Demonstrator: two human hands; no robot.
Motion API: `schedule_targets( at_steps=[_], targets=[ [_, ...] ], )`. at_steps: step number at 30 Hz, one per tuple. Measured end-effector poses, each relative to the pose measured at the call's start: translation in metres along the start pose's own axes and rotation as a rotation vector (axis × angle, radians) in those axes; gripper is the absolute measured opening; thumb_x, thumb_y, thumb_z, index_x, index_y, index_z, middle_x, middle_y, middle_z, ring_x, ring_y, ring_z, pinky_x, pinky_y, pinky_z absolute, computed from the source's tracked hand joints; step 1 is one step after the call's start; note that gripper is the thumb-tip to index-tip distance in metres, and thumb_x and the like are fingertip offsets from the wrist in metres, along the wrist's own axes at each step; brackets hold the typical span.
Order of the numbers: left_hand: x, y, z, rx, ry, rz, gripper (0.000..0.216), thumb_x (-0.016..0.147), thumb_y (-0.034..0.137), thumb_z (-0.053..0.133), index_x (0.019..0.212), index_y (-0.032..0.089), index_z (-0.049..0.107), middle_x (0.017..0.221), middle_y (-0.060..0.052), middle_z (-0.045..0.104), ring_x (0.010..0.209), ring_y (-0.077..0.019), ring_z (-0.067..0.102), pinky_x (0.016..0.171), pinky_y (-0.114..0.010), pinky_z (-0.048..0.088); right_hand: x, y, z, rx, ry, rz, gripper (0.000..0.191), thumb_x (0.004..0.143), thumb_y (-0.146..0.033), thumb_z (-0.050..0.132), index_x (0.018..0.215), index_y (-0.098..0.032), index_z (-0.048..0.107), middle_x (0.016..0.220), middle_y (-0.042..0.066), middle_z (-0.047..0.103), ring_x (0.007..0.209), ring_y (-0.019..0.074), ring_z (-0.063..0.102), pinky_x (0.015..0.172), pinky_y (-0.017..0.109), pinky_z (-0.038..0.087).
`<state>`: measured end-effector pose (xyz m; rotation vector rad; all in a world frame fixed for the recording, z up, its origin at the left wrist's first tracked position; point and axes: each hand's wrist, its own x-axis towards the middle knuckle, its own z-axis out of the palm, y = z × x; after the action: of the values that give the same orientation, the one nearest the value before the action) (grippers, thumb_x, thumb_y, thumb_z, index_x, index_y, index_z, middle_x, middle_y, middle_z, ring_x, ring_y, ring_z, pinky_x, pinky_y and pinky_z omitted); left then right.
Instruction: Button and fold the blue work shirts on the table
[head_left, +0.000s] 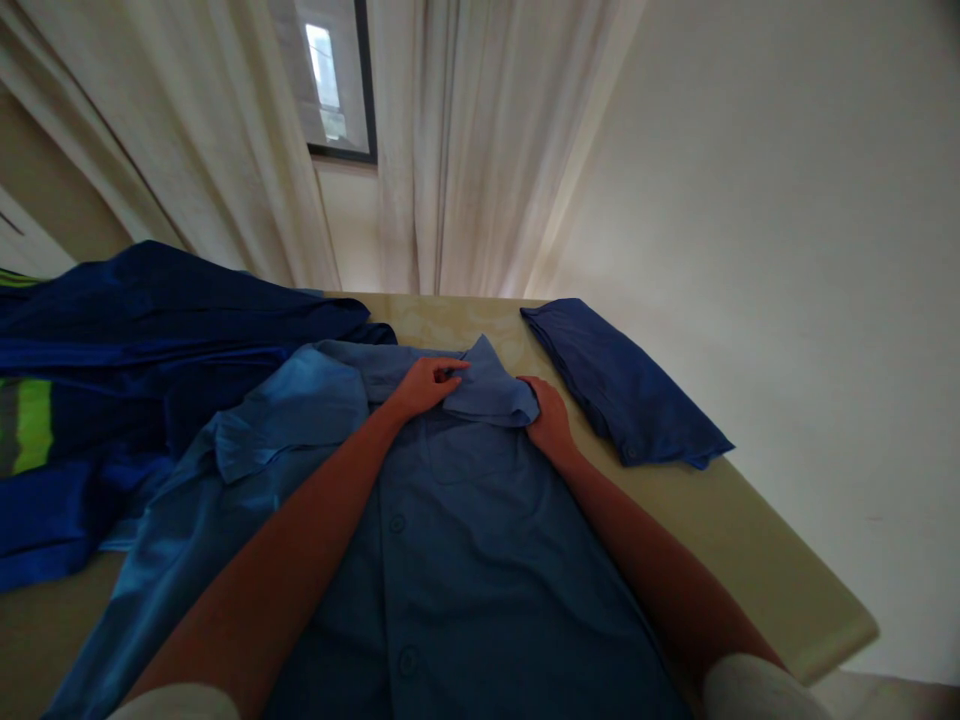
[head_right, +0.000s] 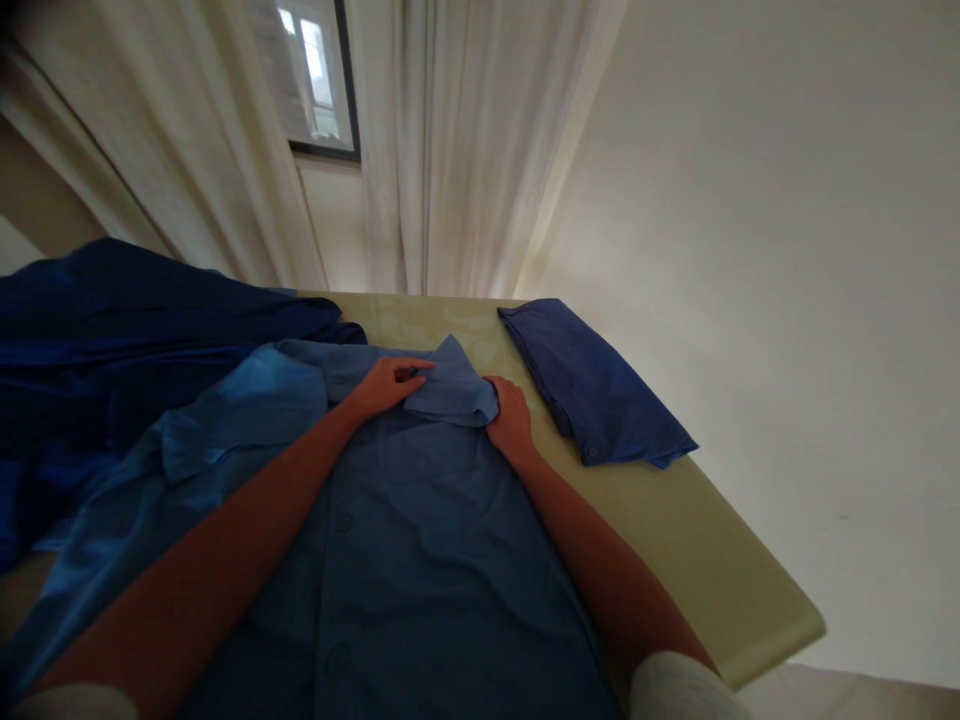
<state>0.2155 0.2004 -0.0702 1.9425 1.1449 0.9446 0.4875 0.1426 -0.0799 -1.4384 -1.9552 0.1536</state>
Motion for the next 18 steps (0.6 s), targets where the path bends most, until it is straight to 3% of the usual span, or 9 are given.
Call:
schedule_targets(
  at_steps=[4,6,8,10,13,18],
  targets=[
    [0.002,0.011,-0.011,-0.158,-0.201,-0.024,0.057,0.079,0.035,0.075,0.134,0.019,0.07,0.106,-0.009,0.076,0.083,-0.0181,0.069,0.069,-0.027,0.054,0.003,0.007,0.002,0.105,0.048,0.077,0.037,0.085,-0.025,0.052,0.118,-0.02,0.067,0.116,0.012,0.073,0.108,0.0276,0.067,0.098,0.043,0.052],
    [0.002,0.017,-0.015,-0.146,-0.337,-0.07,0.071,0.075,0.038,0.08,0.141,0.019,0.064,0.101,-0.008,0.077,0.074,-0.0173,0.068,0.065,-0.027,0.053,0.004,0.009,0.003,0.16,0.054,0.108,0.038,0.083,-0.027,0.055,0.118,-0.02,0.068,0.115,0.012,0.073,0.104,0.0269,0.068,0.093,0.041,0.054],
    [0.002,0.02,-0.018,-0.057,-0.399,-0.123,0.07,0.077,0.045,0.079,0.14,0.018,0.065,0.083,-0.005,0.075,0.06,-0.0156,0.064,0.061,-0.027,0.051,0.004,0.009,0.003,0.177,0.049,0.114,0.038,0.082,-0.028,0.057,0.117,-0.019,0.069,0.114,0.013,0.073,0.102,0.0266,0.069,0.091,0.041,0.055],
    [0.004,0.017,-0.018,0.033,-0.333,-0.125,0.051,0.085,0.052,0.07,0.123,0.017,0.074,0.074,-0.003,0.071,0.057,-0.0156,0.062,0.062,-0.029,0.05,0.003,0.009,0.003,0.164,0.038,0.099,0.038,0.081,-0.027,0.057,0.116,-0.02,0.069,0.112,0.012,0.073,0.102,0.0265,0.069,0.091,0.041,0.055],
    [0.007,0.007,-0.016,0.084,-0.22,-0.07,0.034,0.088,0.046,0.064,0.102,0.018,0.078,0.078,-0.004,0.071,0.07,-0.0178,0.066,0.069,-0.029,0.051,0.002,0.008,0.002,0.145,0.006,0.073,0.04,0.079,-0.024,0.056,0.118,-0.021,0.068,0.111,0.011,0.074,0.104,0.0263,0.068,0.093,0.041,0.054],
    [0.009,0.003,-0.013,0.174,-0.228,-0.043,0.064,0.079,0.034,0.071,0.139,0.015,0.061,0.077,-0.001,0.067,0.073,-0.0184,0.065,0.071,-0.029,0.051,0.002,0.005,0.001,0.111,-0.033,0.043,0.046,0.078,-0.018,0.053,0.122,-0.02,0.066,0.11,0.01,0.075,0.104,0.0263,0.068,0.095,0.042,0.052]
  ],
)
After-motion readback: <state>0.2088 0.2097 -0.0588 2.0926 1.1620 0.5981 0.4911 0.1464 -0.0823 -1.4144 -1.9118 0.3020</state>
